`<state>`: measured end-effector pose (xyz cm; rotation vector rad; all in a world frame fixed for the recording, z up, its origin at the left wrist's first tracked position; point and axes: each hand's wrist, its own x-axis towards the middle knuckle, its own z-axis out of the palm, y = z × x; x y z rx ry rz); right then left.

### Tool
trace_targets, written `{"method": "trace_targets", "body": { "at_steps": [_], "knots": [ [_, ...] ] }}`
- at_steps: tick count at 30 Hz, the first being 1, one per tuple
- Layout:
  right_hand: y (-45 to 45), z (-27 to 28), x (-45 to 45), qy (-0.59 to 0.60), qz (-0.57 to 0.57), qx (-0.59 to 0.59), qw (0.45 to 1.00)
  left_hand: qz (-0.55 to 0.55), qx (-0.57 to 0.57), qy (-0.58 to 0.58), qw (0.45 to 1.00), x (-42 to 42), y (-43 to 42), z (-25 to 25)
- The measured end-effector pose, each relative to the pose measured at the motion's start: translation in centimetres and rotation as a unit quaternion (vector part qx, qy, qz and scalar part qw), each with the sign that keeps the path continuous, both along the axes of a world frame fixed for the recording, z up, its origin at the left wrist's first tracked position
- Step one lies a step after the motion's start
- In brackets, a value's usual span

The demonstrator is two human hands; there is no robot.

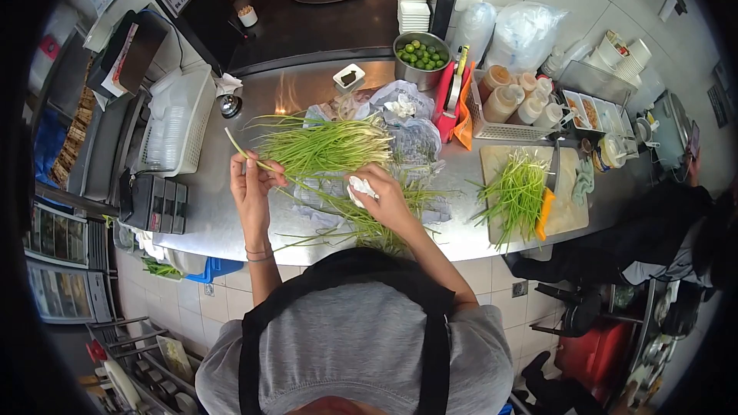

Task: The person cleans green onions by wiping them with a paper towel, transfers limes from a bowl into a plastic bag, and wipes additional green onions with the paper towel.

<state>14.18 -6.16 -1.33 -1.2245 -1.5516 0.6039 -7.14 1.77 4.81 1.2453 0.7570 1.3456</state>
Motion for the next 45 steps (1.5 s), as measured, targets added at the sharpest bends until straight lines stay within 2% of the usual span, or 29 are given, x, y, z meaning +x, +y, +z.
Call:
{"method": "trace_targets", "body": {
  "at_steps": [6,12,18,21,24,25,27,28,30,31,32,35,36,39,42,45],
  "knots": [
    [-0.5,-2.2,-0.1,-0.008,0.033,-0.042,0.999,-0.039,-0.052,-0.032,0.997,0.3,-0.7,-1.9],
    [-0.8,-1.5,-1.0,0.054,-0.018,-0.032,0.998,-0.059,-0.105,-0.002,0.993,0.0,-2.1,-3.9],
    [-1.3,-3.4,-0.7,0.014,0.02,-0.079,0.997,-0.071,-0.133,-0.011,0.988,-0.5,-3.0,-5.0],
    [-1.5,-4.5,-0.6,0.015,0.002,-0.031,0.999,-0.061,-0.138,-0.011,0.988,-0.9,-3.4,-5.6],
    [-1.9,-4.9,-0.3,0.105,-0.018,-0.054,0.993,-0.05,-0.146,-0.014,0.988,-0.8,-3.8,-6.6],
    [-2.1,-5.2,-0.3,0.168,-0.038,-0.082,0.982,-0.047,-0.15,-0.015,0.987,-0.7,-4.1,-6.9],
    [-2.4,-5.7,-0.5,0.29,-0.079,-0.134,0.944,-0.037,-0.158,-0.025,0.986,-0.4,-4.6,-7.3],
    [-2.4,-5.9,-0.6,0.344,-0.135,-0.153,0.917,-0.032,-0.163,-0.03,0.986,-0.4,-4.8,-7.5],
    [-2.3,-5.4,0.6,0.147,-0.152,-0.066,0.975,-0.008,-0.135,0.007,0.991,-1.1,-4.4,-7.7],
    [-2.3,-5.0,1.2,0.044,-0.156,-0.02,0.987,0.005,-0.12,0.024,0.992,-1.3,-4.2,-7.8],
    [-2.6,-4.8,1.4,-0.046,-0.115,-0.054,0.991,-0.005,-0.106,0.048,0.993,-1.4,-4.2,-7.8],
    [-3.0,-4.5,0.1,-0.182,-0.025,-0.123,0.975,-0.057,-0.08,0.124,0.987,-0.9,-4.2,-8.4],
    [-2.9,-3.4,-0.4,-0.194,-0.029,-0.138,0.971,-0.07,-0.073,0.145,0.984,-0.6,-4.3,-8.5],
    [-2.3,-1.2,-1.3,-0.13,0.018,-0.034,0.991,-0.1,-0.052,0.204,0.973,0.3,-4.6,-7.7],
    [-1.8,-2.1,-1.5,-0.169,0.064,0.001,0.984,-0.113,-0.036,0.202,0.972,1.0,-4.8,-7.8],
    [-1.7,-2.5,-1.7,-0.139,0.047,-0.029,0.989,-0.119,-0.039,0.19,0.974,1.4,-5.1,-7.8]
  ]
}}
